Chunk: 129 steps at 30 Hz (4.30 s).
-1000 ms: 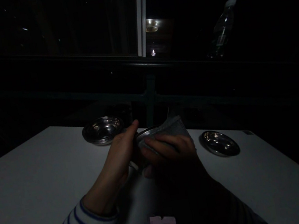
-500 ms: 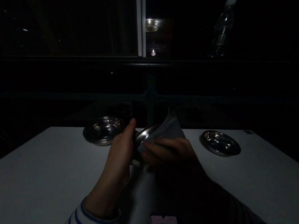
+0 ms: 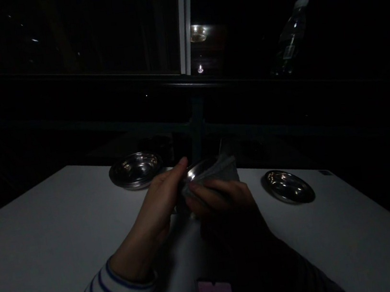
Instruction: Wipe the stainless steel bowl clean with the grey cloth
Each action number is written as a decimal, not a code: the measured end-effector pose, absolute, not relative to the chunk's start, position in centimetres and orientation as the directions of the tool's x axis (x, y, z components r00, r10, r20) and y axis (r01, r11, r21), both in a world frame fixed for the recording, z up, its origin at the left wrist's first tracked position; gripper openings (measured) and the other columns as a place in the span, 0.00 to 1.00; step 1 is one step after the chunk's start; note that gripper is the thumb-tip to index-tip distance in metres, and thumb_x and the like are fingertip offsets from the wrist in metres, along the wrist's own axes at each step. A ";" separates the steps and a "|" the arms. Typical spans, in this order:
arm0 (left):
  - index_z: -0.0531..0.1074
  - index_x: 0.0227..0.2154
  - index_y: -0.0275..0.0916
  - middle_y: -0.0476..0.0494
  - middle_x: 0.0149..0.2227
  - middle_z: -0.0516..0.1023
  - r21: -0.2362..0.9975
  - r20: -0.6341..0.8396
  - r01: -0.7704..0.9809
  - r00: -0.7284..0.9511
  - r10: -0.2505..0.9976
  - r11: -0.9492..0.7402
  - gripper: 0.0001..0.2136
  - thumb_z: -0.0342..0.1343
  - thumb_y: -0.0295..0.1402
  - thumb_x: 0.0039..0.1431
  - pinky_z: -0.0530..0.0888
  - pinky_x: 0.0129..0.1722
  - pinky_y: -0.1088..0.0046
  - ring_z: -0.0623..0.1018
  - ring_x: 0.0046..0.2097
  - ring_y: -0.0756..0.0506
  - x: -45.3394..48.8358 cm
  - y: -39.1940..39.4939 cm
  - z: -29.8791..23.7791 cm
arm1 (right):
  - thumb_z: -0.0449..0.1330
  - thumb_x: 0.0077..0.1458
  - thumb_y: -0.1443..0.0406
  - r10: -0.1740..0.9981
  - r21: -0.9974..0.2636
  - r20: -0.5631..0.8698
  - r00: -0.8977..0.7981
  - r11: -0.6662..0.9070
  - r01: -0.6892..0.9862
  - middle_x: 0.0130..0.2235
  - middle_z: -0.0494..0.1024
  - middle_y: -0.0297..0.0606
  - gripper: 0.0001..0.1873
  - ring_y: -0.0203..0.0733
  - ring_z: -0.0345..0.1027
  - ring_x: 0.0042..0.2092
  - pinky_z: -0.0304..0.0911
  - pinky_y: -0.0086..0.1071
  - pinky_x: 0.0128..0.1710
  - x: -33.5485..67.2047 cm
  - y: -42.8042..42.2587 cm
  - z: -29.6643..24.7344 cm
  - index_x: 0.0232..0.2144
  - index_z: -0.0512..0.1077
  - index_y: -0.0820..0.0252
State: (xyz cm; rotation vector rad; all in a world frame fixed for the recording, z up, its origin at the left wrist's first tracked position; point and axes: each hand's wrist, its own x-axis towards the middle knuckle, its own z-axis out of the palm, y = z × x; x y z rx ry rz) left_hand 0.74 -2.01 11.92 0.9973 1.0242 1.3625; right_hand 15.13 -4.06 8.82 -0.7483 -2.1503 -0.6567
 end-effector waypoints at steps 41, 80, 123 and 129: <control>0.64 0.12 0.38 0.51 0.12 0.66 0.998 -0.005 -0.064 -0.263 0.965 -0.013 0.20 0.56 0.48 0.45 0.60 0.17 0.77 0.65 0.16 0.52 1.0 -2.0 12.3 | 0.48 0.57 0.64 0.334 0.113 0.819 -0.467 0.703 0.702 0.52 0.69 0.42 0.18 0.46 0.60 0.52 0.61 0.41 0.46 15.4 -2.5 8.0 0.48 0.67 0.62; 0.72 0.20 0.35 0.49 0.18 0.70 0.852 -0.262 -0.448 0.086 0.961 0.272 0.11 0.55 0.39 0.49 0.66 0.22 0.78 0.69 0.20 0.52 1.2 -2.3 12.8 | 0.48 0.55 0.68 0.255 0.260 0.724 -0.641 0.761 0.595 0.49 0.72 0.33 0.16 0.38 0.54 0.55 0.49 0.39 0.55 13.5 -3.6 6.2 0.45 0.67 0.63; 0.73 0.23 0.36 0.50 0.20 0.73 0.919 -0.088 -0.393 -0.160 0.983 0.019 0.14 0.61 0.44 0.41 0.66 0.21 0.76 0.72 0.22 0.50 1.3 -2.1 12.1 | 0.46 0.57 0.69 0.414 -0.083 0.858 -0.305 0.697 0.712 0.48 0.71 0.46 0.17 0.44 0.60 0.51 0.61 0.41 0.49 17.4 -2.3 9.7 0.46 0.69 0.67; 0.75 0.24 0.36 0.50 0.19 0.73 0.927 -0.070 -0.372 -0.082 0.994 0.034 0.14 0.60 0.44 0.43 0.67 0.23 0.77 0.73 0.24 0.49 1.0 -2.2 12.2 | 0.47 0.57 0.69 0.440 -0.137 0.858 -0.265 0.693 0.708 0.49 0.71 0.46 0.18 0.43 0.62 0.51 0.61 0.40 0.50 17.7 -2.0 9.5 0.47 0.68 0.66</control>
